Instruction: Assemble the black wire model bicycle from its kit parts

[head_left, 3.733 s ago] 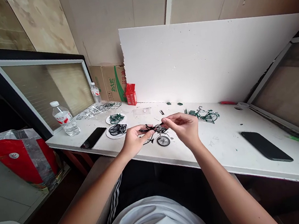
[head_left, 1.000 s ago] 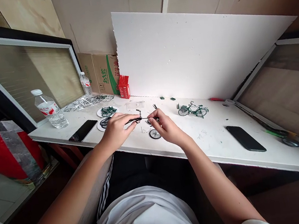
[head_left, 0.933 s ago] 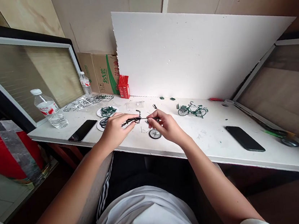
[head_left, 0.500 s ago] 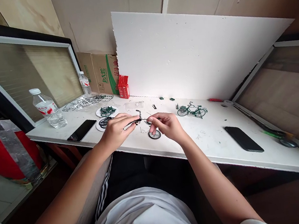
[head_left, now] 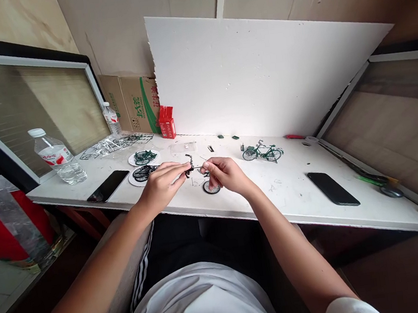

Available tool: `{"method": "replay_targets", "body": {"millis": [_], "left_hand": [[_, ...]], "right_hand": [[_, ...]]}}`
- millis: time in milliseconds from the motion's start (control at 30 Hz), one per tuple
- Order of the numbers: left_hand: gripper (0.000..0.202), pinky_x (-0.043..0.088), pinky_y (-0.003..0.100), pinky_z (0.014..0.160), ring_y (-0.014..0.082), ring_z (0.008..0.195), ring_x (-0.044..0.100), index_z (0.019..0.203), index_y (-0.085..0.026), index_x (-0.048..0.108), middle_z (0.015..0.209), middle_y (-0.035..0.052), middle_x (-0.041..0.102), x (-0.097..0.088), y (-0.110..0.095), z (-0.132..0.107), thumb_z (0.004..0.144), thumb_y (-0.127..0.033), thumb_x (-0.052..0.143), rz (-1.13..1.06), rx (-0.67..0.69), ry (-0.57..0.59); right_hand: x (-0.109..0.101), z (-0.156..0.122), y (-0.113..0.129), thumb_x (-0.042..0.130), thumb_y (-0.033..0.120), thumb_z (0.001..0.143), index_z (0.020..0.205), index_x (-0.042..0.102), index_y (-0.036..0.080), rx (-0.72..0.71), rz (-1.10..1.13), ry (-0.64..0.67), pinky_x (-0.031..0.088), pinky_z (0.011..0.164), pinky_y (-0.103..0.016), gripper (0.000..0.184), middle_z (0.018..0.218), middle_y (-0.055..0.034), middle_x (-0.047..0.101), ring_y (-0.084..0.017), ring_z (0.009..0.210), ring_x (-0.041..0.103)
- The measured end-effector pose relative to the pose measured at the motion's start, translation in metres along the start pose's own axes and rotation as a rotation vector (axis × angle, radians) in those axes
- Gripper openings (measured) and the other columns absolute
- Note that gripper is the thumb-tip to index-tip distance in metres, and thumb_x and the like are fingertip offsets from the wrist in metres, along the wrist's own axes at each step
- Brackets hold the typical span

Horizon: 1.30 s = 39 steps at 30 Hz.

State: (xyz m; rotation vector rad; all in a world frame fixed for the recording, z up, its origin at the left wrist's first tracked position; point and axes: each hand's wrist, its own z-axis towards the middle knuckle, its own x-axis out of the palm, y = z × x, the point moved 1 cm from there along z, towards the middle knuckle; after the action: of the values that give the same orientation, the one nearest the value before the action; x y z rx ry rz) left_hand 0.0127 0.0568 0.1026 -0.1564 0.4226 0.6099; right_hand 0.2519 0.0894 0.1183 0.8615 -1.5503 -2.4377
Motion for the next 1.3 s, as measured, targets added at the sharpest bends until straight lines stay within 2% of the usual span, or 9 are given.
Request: {"method": "replay_targets", "body": {"millis": [67, 200, 267, 467, 600, 700, 833, 1000, 1300], "left_hand": [[0.035, 0.064, 0.039, 0.094, 0.0235, 0.103, 0.078, 0.128, -0.023, 0.078, 0.113, 0.0079, 0.084, 0.000, 0.002, 0.000, 0.096, -0.009, 0.070, -0.001, -0.047, 0.020], [0.031, 0.061, 0.039, 0.093, 0.0239, 0.102, 0.076, 0.122, -0.024, 0.080, 0.112, 0.0061, 0.084, 0.003, 0.004, -0.002, 0.094, -0.011, 0.074, 0.001, -0.175, 0.049], [0.029, 0.060, 0.039, 0.092, 0.0243, 0.101, 0.076, 0.120, -0.024, 0.080, 0.110, 0.0056, 0.084, 0.005, 0.003, -0.002, 0.094, -0.013, 0.075, -0.005, -0.215, 0.061], [0.024, 0.061, 0.038, 0.093, 0.0235, 0.101, 0.079, 0.117, -0.025, 0.082, 0.111, 0.0057, 0.084, 0.008, 0.001, -0.003, 0.094, -0.020, 0.077, -0.066, -0.291, 0.038], [0.022, 0.064, 0.035, 0.091, 0.0224, 0.097, 0.081, 0.116, -0.024, 0.083, 0.111, 0.0071, 0.084, 0.007, 0.002, -0.004, 0.095, -0.024, 0.077, -0.118, -0.320, -0.001], [0.021, 0.066, 0.034, 0.090, 0.0220, 0.096, 0.082, 0.115, -0.023, 0.084, 0.110, 0.0071, 0.085, 0.007, 0.003, -0.005, 0.094, -0.023, 0.078, -0.131, -0.306, -0.032], [0.024, 0.066, 0.033, 0.089, 0.0209, 0.096, 0.082, 0.118, -0.023, 0.083, 0.111, 0.0072, 0.085, 0.008, 0.004, -0.006, 0.095, -0.019, 0.076, -0.133, -0.251, -0.050], [0.034, 0.066, 0.035, 0.091, 0.0212, 0.100, 0.080, 0.126, -0.024, 0.081, 0.112, 0.0083, 0.084, 0.012, 0.006, -0.011, 0.096, -0.012, 0.072, -0.112, -0.202, -0.065], [0.049, 0.066, 0.045, 0.095, 0.0257, 0.112, 0.078, 0.143, -0.024, 0.068, 0.125, 0.0116, 0.081, 0.010, 0.001, -0.010, 0.098, -0.005, 0.065, 0.054, 0.082, -0.100]], "right_hand": [[0.003, 0.001, -0.002, 0.050, 0.066, 0.107, 0.101, 0.066, 0.020, -0.050, -0.083, -0.048, 0.049, 0.061, -0.026, 0.050, 0.061, 0.0009, 0.064, -0.017, 0.059, 0.067], [0.010, 0.002, -0.002, 0.041, 0.056, 0.113, 0.115, 0.059, 0.022, -0.201, -0.228, -0.079, 0.049, 0.070, -0.028, 0.039, 0.074, -0.0001, 0.069, -0.017, 0.068, 0.066], [0.011, 0.003, -0.003, 0.041, 0.052, 0.114, 0.114, 0.057, 0.022, -0.251, -0.271, -0.102, 0.049, 0.072, -0.029, 0.035, 0.079, -0.0018, 0.072, -0.017, 0.071, 0.066], [0.005, 0.006, -0.006, 0.062, 0.052, 0.105, 0.100, 0.074, 0.020, -0.306, -0.243, -0.238, 0.052, 0.066, -0.029, 0.034, 0.093, -0.0084, 0.079, -0.020, 0.083, 0.073], [0.006, 0.004, -0.005, 0.063, 0.054, 0.104, 0.099, 0.078, 0.019, -0.253, -0.156, -0.184, 0.055, 0.063, -0.028, 0.038, 0.080, -0.0059, 0.077, -0.018, 0.070, 0.073], [0.011, 0.003, -0.003, 0.063, 0.056, 0.104, 0.102, 0.078, 0.019, -0.194, -0.100, -0.135, 0.050, 0.055, -0.026, 0.040, 0.073, -0.0034, 0.076, -0.016, 0.059, 0.070], [0.016, 0.003, -0.002, 0.065, 0.062, 0.101, 0.100, 0.076, 0.018, -0.095, -0.002, -0.137, 0.043, 0.044, -0.024, 0.045, 0.070, -0.0044, 0.076, -0.017, 0.055, 0.069], [0.016, 0.004, -0.001, 0.068, 0.067, 0.097, 0.094, 0.074, 0.017, -0.041, 0.055, -0.131, 0.043, 0.045, -0.024, 0.050, 0.064, -0.0044, 0.073, -0.016, 0.051, 0.067], [0.017, 0.005, 0.003, 0.069, 0.070, 0.094, 0.094, 0.073, 0.013, 0.029, 0.191, -0.101, 0.039, 0.040, -0.022, 0.057, 0.061, -0.0057, 0.072, -0.013, 0.042, 0.060]]}}
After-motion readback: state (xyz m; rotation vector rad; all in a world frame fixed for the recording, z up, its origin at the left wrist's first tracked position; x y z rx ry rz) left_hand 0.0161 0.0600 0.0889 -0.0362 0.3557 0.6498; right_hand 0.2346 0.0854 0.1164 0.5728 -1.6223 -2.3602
